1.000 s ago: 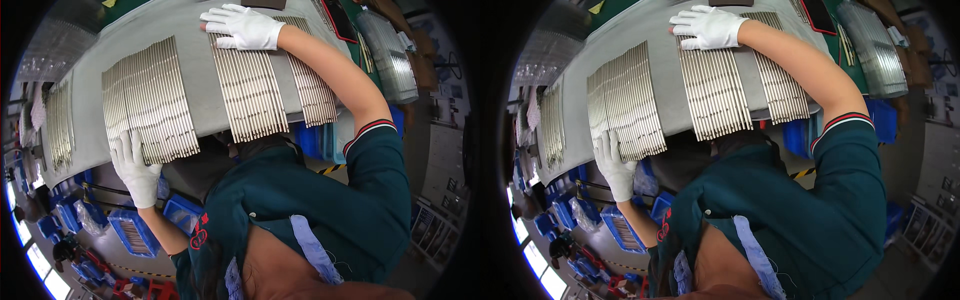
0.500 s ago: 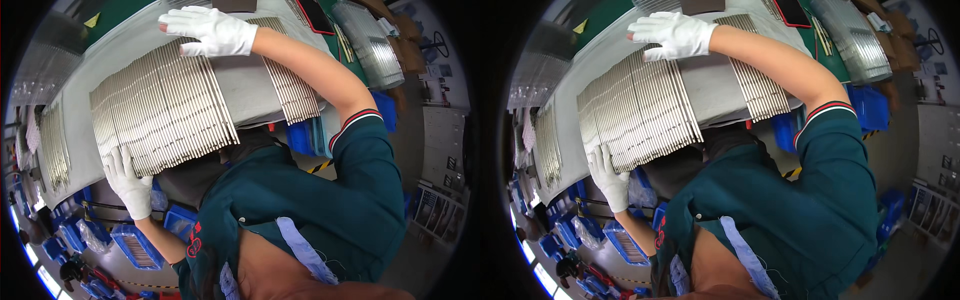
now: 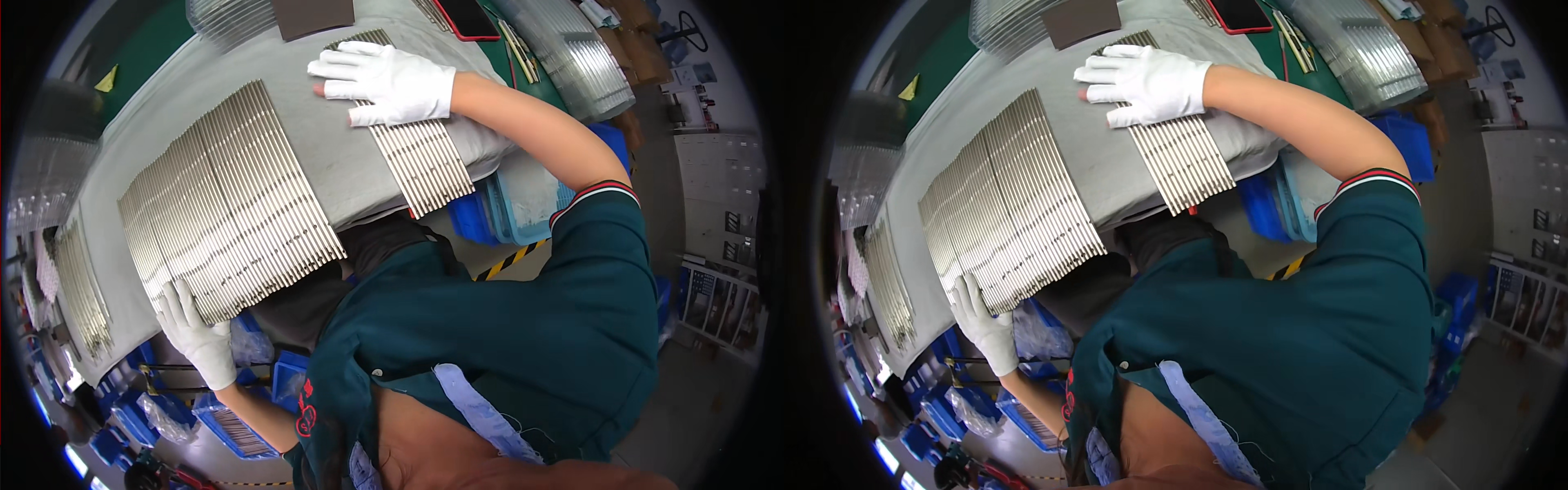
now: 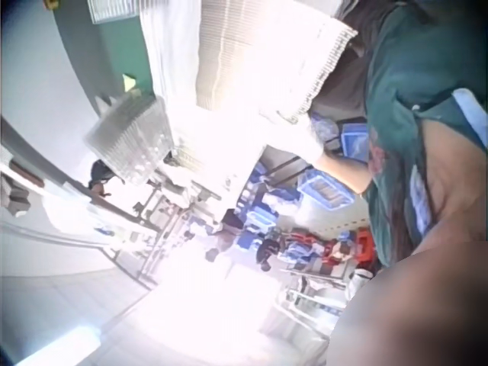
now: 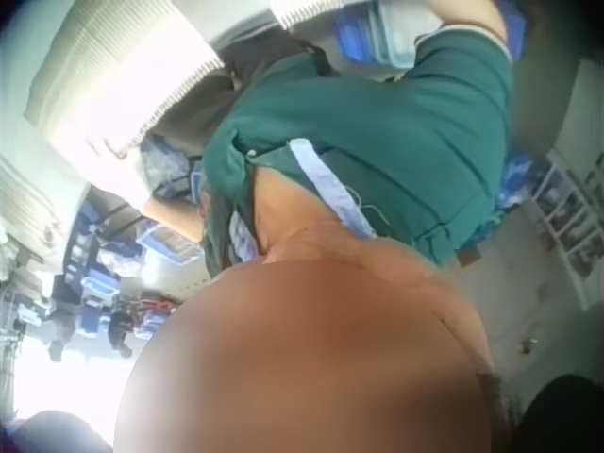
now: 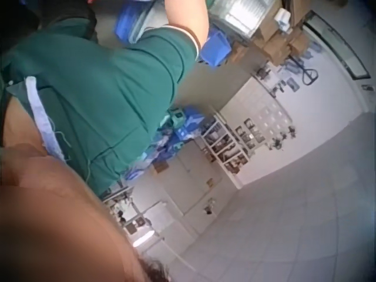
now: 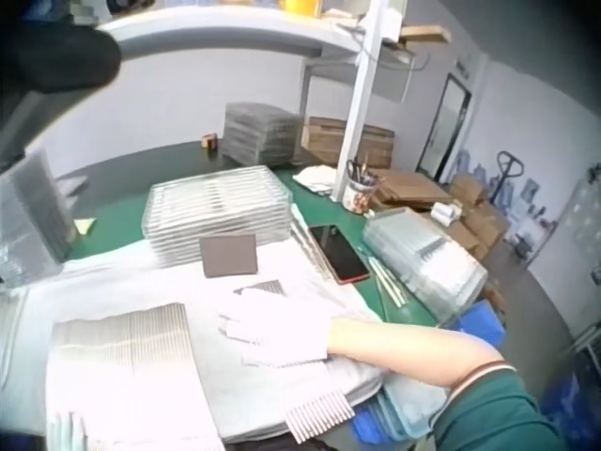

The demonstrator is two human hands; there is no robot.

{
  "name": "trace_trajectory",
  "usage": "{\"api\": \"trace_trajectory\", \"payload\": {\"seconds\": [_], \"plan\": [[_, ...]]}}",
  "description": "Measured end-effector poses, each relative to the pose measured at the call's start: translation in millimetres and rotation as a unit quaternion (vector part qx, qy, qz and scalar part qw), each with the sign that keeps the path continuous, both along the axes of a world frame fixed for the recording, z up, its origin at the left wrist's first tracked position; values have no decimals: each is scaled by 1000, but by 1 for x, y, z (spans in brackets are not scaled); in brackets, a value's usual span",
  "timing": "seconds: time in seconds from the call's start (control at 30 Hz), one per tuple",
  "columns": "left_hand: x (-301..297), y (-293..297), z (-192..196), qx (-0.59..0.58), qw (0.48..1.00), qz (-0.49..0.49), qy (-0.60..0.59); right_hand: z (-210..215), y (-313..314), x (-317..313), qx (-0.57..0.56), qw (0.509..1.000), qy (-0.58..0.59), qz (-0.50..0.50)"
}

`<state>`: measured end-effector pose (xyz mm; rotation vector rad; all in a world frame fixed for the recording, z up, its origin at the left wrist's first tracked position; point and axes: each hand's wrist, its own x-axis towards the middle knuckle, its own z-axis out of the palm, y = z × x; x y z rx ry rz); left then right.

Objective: Organizing, aligning, and bundling thin metal rods on an industrial workbench.

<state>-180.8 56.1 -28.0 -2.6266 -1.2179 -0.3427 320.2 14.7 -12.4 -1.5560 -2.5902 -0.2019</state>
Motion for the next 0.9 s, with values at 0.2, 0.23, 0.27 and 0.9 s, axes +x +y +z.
{"api": "trace_trajectory", "payload": {"seconds": [0.2,0.23,0.27,0.9], "plan": [[1,1,-5,5,1000,1,8,-5,17,-35,27,997,59,40],[1,1,-5,6,1000,-5,5,-4,18,-36,28,997,58,44],[0,1,-5,6,1000,-10,2,-3,18,-35,29,997,59,45],[1,0,-2,10,1000,-2,5,9,-6,-37,-23,995,63,75]]}}
